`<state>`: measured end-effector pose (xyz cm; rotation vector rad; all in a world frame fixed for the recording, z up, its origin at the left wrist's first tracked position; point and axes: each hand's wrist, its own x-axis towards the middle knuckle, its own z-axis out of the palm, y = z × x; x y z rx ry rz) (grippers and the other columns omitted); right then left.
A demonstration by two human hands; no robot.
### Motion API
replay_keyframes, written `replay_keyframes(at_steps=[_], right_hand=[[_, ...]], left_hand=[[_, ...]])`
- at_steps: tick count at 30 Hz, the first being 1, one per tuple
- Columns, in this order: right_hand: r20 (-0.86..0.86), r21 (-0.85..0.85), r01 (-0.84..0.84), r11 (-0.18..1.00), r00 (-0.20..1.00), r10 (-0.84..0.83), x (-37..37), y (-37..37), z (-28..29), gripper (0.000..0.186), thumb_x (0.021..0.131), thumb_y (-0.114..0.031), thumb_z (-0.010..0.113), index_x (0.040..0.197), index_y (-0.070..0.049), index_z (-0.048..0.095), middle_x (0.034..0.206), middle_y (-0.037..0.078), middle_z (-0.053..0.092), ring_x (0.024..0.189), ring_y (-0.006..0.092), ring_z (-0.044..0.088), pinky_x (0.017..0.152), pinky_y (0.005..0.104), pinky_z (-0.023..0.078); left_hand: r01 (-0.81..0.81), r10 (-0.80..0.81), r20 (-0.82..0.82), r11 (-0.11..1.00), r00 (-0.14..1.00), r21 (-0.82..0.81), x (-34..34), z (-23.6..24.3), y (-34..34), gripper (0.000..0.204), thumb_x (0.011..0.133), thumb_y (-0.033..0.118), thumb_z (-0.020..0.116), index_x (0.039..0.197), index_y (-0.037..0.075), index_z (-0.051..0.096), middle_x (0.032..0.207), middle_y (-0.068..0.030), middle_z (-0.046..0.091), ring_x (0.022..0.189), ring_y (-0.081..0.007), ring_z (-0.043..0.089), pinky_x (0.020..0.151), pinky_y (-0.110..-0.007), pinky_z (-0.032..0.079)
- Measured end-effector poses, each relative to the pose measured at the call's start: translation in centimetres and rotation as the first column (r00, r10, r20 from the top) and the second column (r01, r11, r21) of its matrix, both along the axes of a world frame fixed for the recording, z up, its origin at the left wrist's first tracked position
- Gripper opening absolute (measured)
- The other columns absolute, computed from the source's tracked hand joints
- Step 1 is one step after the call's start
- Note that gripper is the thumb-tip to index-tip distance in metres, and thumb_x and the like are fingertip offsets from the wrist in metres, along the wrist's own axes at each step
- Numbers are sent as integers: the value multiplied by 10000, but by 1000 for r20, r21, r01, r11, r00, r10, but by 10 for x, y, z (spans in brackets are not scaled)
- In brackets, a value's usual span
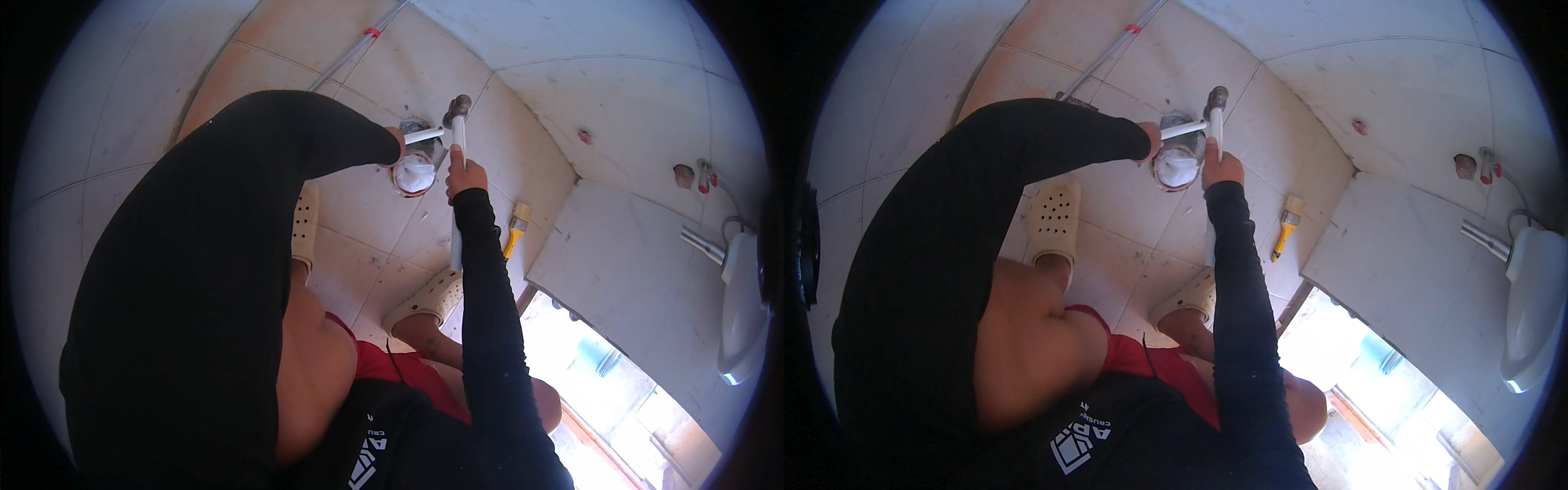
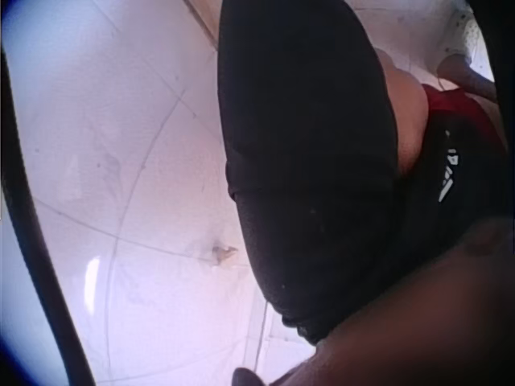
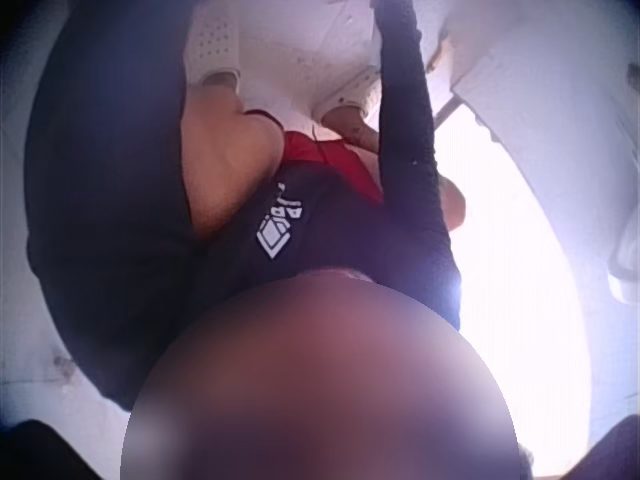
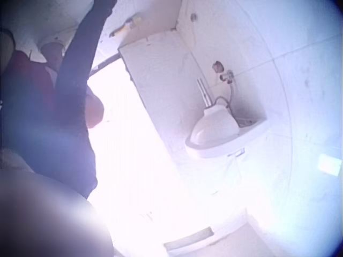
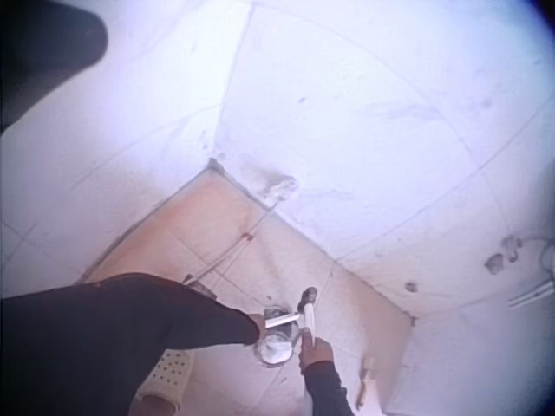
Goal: The person uses a hammer and chisel to break a pipe protruding from a tiled floor, then scrapes away debris and sweeps the area with a brush. The person repeatedly strikes the pipe, removes fragments, and cleans the surrounding tiles.
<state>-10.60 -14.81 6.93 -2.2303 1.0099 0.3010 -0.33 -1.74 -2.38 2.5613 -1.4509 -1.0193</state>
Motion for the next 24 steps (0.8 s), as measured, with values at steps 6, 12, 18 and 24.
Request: replay_keyframes(at_steps=[6, 12, 18, 24], right_hand=[[182, -100, 61, 993, 982, -42, -4, 7, -10, 566, 847, -552, 429, 692, -12, 497, 488, 46, 446, 340, 152, 443, 319, 295, 368], [-84, -203, -133, 970, 989, 119, -20, -10, -6, 612, 841, -579, 397, 733, 2, 555, 602, 161, 566, 556, 299, 579, 532, 405, 455], [-253, -416, -79, 906, 967, -32, -76, -27, 6, 610, 835, -589, 358, 923, -25, 571, 843, 246, 610, 851, 394, 587, 765, 472, 449], [-450, -510, -206, 835, 891, -55, -160, -69, -4, 513, 845, -542, 387, 960, -60, 520, 828, 219, 621, 817, 385, 603, 722, 470, 471]], left_hand=[[45, -46, 27, 997, 999, 57, 0, -5, -3, 303, 857, 278, 519, 858, -4, 631, 784, -182, 628, 755, -314, 629, 675, -374, 498], [474, -495, 63, 856, 866, 207, 8, 33, -1, 348, 863, 280, 501, 983, -33, 596, 804, -165, 632, 765, -285, 636, 660, -377, 506], [-284, 330, -381, 943, 864, 172, 34, 70, 39, 417, 879, 334, 454, 1057, -36, 525, 894, -199, 611, 815, -291, 619, 673, -418, 487], [-376, 341, -203, 910, 918, -174, 56, 65, 72, 470, 878, 405, 433, 1008, -39, 514, 891, -232, 598, 856, -369, 579, 769, -428, 444]])
